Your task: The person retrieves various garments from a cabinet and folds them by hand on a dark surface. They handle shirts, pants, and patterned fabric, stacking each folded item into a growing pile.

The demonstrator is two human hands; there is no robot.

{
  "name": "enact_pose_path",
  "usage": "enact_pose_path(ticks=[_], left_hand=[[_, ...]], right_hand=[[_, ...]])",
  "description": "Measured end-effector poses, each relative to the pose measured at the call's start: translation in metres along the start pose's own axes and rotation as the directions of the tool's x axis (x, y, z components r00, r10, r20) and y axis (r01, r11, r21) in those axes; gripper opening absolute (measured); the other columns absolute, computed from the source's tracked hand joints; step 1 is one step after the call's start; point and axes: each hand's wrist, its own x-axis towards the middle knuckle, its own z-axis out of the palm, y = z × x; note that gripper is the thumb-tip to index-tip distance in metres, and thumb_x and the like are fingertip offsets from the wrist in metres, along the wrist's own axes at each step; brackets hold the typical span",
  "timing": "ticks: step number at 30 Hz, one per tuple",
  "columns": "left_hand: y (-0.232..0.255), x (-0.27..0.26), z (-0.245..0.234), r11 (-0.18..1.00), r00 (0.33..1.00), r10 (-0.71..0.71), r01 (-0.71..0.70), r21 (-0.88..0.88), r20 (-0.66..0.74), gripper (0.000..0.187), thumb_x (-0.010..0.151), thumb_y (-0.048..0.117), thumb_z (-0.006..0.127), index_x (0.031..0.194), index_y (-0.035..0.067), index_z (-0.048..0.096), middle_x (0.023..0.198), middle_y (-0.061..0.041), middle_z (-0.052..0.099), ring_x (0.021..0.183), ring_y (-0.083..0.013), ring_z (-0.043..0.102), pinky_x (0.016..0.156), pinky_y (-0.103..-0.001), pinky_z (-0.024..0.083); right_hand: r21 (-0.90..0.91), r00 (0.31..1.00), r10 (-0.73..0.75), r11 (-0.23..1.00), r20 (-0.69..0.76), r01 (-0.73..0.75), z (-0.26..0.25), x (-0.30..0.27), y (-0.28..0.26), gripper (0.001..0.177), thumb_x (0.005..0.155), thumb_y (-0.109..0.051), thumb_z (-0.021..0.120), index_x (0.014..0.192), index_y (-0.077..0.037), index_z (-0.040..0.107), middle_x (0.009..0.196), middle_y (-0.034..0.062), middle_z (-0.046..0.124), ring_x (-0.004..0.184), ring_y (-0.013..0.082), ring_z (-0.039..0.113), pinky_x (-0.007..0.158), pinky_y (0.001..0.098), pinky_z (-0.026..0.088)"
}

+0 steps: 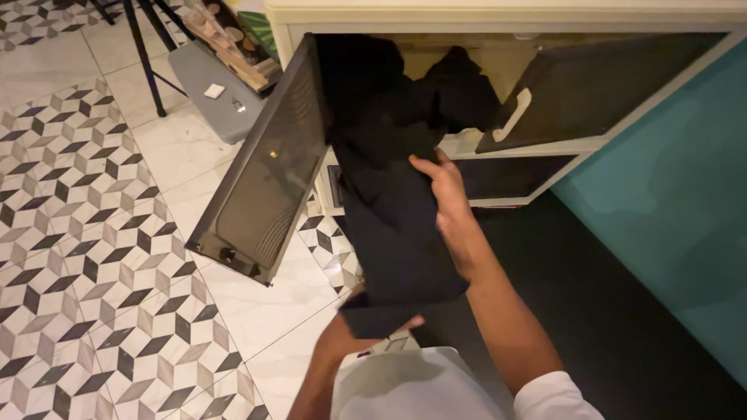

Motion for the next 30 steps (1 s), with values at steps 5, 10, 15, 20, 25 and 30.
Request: enact_pose_path(ticks=[5, 10, 15, 20, 25, 30], left_hand=[[0.043, -0.008, -0.049, 0.804, 0.966, 0.203, -0.257, 0.536, 0.159, 0.057, 0.073, 0.010, 0.083, 0.123, -0.008, 0.062, 0.127, -0.031, 0.060, 0.121, -0.0478, 0.055, 0.097, -0.051, 0.046], [0.113, 0.005, -0.074, 0.911, 0.999, 0.039, -0.022, 0.412, -0.033, 0.031, 0.094, 0.029, 0.067, 0.120, 0.012, 0.068, 0.124, -0.007, 0.071, 0.118, -0.0273, 0.066, 0.097, -0.036, 0.052], [0.159, 0.109, -0.047, 0.670, 0.735, 0.676, -0.583, 0.459, -0.054, 0.062, 0.085, 0.039, 0.085, 0.135, 0.014, 0.057, 0.152, -0.021, 0.048, 0.147, -0.0416, 0.042, 0.118, -0.050, 0.039], [0.174, 0.180, -0.038, 0.569, 0.928, 0.330, -0.342, 0.748, 0.173, 0.121, 0.060, 0.056, 0.099, 0.158, 0.029, 0.032, 0.158, -0.034, 0.027, 0.141, -0.0551, 0.029, 0.104, -0.067, 0.031], [0.163, 0.234, -0.068, 0.602, 0.925, 0.166, -0.370, 0.708, 0.342, 0.093, 0.063, 0.036, 0.084, 0.148, 0.033, 0.050, 0.131, -0.021, 0.059, 0.120, -0.0410, 0.058, 0.096, -0.050, 0.051], [0.146, 0.268, -0.078, 0.575, 0.855, 0.516, -0.381, 0.724, 0.040, 0.050, 0.079, 0.029, 0.079, 0.127, 0.021, 0.064, 0.120, -0.015, 0.068, 0.109, -0.0396, 0.064, 0.085, -0.052, 0.053]], right_hand=[[0.072, 0.989, -0.141, 0.988, 0.053, 0.137, -0.006, -0.026, -0.014, 0.055, 0.092, -0.009, 0.071, 0.142, 0.001, 0.051, 0.127, 0.0153, 0.068, 0.111, 0.0232, 0.069, 0.099, 0.0337, 0.056], [-0.135, 0.977, -0.213, 0.968, 0.004, 0.212, -0.031, -0.058, 0.000, 0.059, 0.090, -0.004, 0.073, 0.146, -0.003, 0.051, 0.129, 0.0071, 0.066, 0.115, 0.0156, 0.065, 0.100, 0.0296, 0.052], [-0.110, 0.973, -0.227, 0.967, 0.037, 0.230, -0.081, -0.050, 0.040, 0.067, 0.087, -0.002, 0.073, 0.148, -0.005, 0.047, 0.123, 0.0067, 0.066, 0.110, 0.0159, 0.065, 0.098, 0.0297, 0.053], [-0.239, 0.969, -0.243, 0.940, 0.042, 0.246, -0.105, -0.067, 0.043, 0.059, 0.085, 0.004, 0.073, 0.141, 0.001, 0.055, 0.120, 0.0035, 0.066, 0.108, 0.0107, 0.063, 0.094, 0.0258, 0.052], [-0.140, 0.985, -0.172, 0.975, 0.003, 0.171, -0.105, -0.088, 0.026, 0.050, 0.084, 0.003, 0.073, 0.133, 0.002, 0.060, 0.110, 0.0052, 0.071, 0.095, 0.0122, 0.068, 0.085, 0.0272, 0.055], [-0.211, 0.972, -0.234, 0.951, -0.025, 0.223, -0.110, -0.098, 0.008, 0.041, 0.087, 0.002, 0.073, 0.127, 0.002, 0.066, 0.108, 0.0046, 0.072, 0.094, 0.0105, 0.068, 0.084, 0.0256, 0.055]])
